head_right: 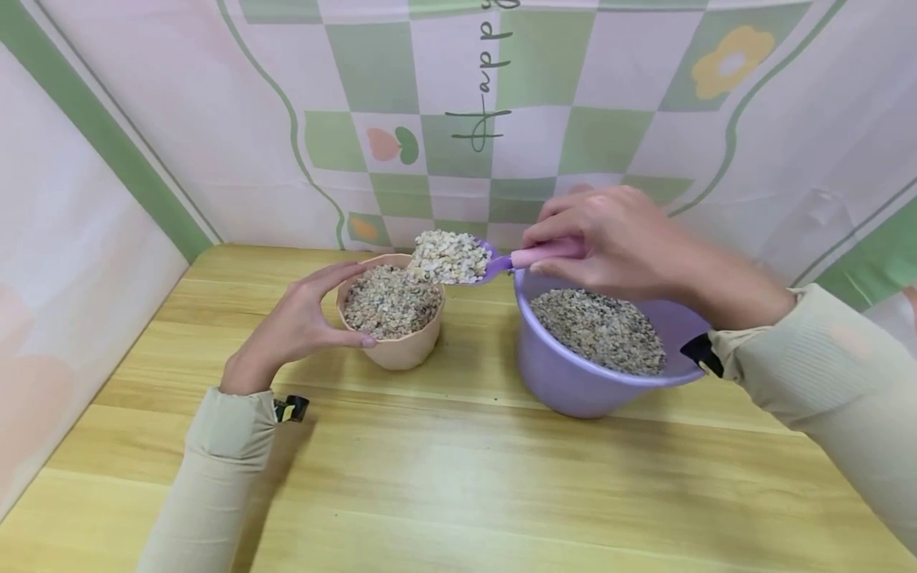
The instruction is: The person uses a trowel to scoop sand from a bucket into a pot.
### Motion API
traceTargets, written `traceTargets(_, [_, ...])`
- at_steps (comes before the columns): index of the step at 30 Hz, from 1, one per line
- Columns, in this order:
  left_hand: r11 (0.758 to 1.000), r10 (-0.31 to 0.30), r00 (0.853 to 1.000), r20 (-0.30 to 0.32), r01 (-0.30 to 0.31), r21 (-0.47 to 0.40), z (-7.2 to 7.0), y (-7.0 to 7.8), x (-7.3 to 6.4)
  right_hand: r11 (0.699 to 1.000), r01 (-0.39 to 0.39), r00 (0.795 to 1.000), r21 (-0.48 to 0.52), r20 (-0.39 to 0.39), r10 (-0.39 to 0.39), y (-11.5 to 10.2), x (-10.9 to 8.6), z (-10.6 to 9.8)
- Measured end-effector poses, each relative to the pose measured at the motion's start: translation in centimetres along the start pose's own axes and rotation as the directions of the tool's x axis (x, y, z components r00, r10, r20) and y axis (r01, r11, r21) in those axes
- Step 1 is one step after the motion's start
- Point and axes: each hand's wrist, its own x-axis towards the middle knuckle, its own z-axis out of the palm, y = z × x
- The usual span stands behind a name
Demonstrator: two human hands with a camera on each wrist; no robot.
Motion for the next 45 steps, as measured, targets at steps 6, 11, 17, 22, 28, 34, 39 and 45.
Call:
traceTargets(6, [1.0, -0.022, 1.0, 0.013, 0.022, -0.013, 0.0, 0.0, 0.0, 1.0, 0.003, 1.0, 0.021, 0.01, -0.003, 0.0, 0.6, 0.7])
traceTargets(11, [0.999, -0.047, 0.999, 0.023, 0.047, -0.011, -0.1, -0.1, -0.1, 1.0, -0.01, 0.999, 0.022, 0.034, 0.01, -0.1, 1.2, 1.2])
traceTargets(17, [0.998, -0.062, 0.998, 0.028, 0.063, -0.001, 0.0, -0.2, 0.0, 1.0, -0.021, 0.998, 0.02, 0.058, 0.02, 0.0, 1.6, 1.8])
traceTargets(22, [0.997, -0.075, 0.997, 0.036, 0.075, 0.003, 0.1, -0.3, 0.1, 0.999, -0.027, 0.996, 0.022, 0.087, 0.025, 0.1, 2.1, 2.2])
traceTargets(28, [0.996, -0.088, 0.995, 0.047, 0.087, 0.016, 0.0, -0.3, 0.2, 0.999, -0.029, 0.992, 0.026, 0.121, 0.025, 0.2, 2.5, 2.7])
traceTargets(34, [0.995, -0.101, 0.993, 0.056, 0.1, 0.011, -0.1, -0.3, 0.2, 1.0, -0.001, 0.992, 0.027, 0.129, -0.002, 0.5, 2.9, 3.2])
traceTargets(39, [0.995, -0.104, 0.993, 0.059, 0.104, 0.009, -0.1, -0.4, 0.3, 1.0, 0.001, 0.991, 0.021, 0.135, -0.004, 0.5, 3.1, 3.5])
traceTargets(45, [0.993, -0.121, 0.991, 0.063, 0.121, 0.008, -0.1, -0.5, 0.2, 1.0, -0.011, 0.988, 0.01, 0.154, 0.009, 0.5, 3.4, 3.7])
